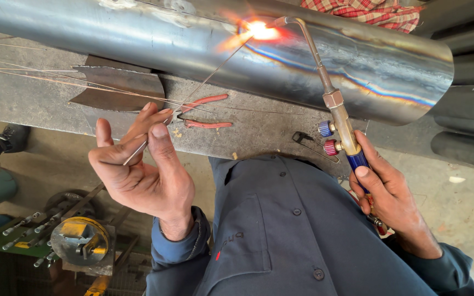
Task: The person welds a seam on a large steel cylinder resting on a workbench, holding an oxy-fuel torch in one hand and feeding a filler rod with the other. They move along the seam, pausing to reposition the rod and adjust the torch, producing glowing weld beads along the joint.
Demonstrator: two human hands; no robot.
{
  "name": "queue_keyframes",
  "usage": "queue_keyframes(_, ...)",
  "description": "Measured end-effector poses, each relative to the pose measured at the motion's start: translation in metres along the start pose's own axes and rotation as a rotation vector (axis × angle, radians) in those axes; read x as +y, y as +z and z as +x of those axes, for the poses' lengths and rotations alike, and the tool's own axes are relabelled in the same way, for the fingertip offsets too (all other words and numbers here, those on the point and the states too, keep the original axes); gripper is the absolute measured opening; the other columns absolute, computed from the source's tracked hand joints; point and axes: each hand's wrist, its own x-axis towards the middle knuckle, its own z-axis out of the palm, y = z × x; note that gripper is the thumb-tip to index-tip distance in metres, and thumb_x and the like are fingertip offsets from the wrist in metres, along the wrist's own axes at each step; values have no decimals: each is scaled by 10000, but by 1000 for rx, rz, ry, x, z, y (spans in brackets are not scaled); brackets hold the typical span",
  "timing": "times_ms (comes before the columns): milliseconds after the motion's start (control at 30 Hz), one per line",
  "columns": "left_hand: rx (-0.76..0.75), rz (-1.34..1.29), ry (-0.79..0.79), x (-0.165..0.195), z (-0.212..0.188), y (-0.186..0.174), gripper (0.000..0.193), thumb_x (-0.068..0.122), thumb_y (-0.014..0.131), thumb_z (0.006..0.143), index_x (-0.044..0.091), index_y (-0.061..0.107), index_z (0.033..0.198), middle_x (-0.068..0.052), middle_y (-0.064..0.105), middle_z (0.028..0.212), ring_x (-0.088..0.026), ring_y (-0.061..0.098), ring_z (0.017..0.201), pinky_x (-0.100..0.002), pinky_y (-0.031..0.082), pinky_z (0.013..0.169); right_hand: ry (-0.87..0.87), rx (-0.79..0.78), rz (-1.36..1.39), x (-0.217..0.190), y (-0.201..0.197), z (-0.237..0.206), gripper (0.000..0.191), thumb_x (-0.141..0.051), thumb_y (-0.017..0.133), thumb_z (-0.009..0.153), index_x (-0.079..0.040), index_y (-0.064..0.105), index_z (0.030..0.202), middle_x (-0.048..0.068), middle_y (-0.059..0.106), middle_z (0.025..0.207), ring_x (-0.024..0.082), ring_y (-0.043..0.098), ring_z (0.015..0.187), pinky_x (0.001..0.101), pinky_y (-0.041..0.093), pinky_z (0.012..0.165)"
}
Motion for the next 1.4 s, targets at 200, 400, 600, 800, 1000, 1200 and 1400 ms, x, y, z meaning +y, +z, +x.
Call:
queue_keyframes(200, 1, 3, -7, -4, -2, -1, 250, 62, 653, 1162, 44, 412, 1093, -125, 780, 1039, -244, 761, 1153, -421, 140, 1320, 8, -4, -1, -2, 1, 1, 660, -174, 454, 1016, -192, 295, 1656, 59, 480, 663, 99, 430, 450, 242, 412, 433)
queue_keyframes(400, -3, 34, 1, -6, -3, -1, 243, 55, 653, 1159, 33, 422, 1087, -132, 781, 1034, -252, 762, 1161, -420, 136, 1307, 5, -2, -1, -2, 1, 1, 659, -169, 454, 1014, -185, 295, 1653, 58, 488, 672, 98, 434, 452, 241, 409, 433)
queue_keyframes(600, 9, 16, -6, -4, 0, 0, 229, 59, 655, 1147, 32, 435, 1091, -122, 774, 1035, -242, 762, 1133, -425, 145, 1317, -13, -10, 1, 0, 0, 2, 659, -166, 453, 1015, -175, 292, 1653, 58, 489, 668, 96, 435, 446, 238, 408, 429)
queue_keyframes(800, 8, 13, -4, -5, 1, 1, 221, 58, 655, 1150, 26, 443, 1098, -125, 774, 1038, -245, 762, 1140, -422, 146, 1316, -18, -19, 4, 0, -1, 3, 664, -172, 454, 1014, -176, 284, 1656, 55, 488, 671, 91, 433, 453, 237, 411, 430)
queue_keyframes(1000, 7, 33, -5, -8, -1, 0, 228, 63, 655, 1161, 23, 442, 1094, -124, 779, 1032, -243, 765, 1146, -417, 150, 1311, -14, -20, 2, -1, 0, 2, 661, -169, 452, 1017, -179, 285, 1657, 54, 486, 673, 90, 433, 453, 236, 409, 431)
queue_keyframes(1200, 8, 27, -10, -7, 0, 1, 230, 68, 653, 1160, 30, 435, 1098, -124, 780, 1027, -239, 762, 1151, -414, 151, 1318, -24, -20, -18, -2, 0, 4, 658, -159, 445, 1016, -172, 284, 1654, 58, 494, 670, 89, 436, 443, 235, 413, 427)
queue_keyframes(1400, 14, 13, -14, -4, 2, 2, 243, 72, 646, 1154, 41, 412, 1098, -129, 779, 1031, -237, 758, 1147, -415, 153, 1322, -32, -30, -20, -3, 1, 4, 659, -157, 447, 1016, -169, 284, 1655, 58, 490, 669, 90, 437, 449, 235, 412, 428)
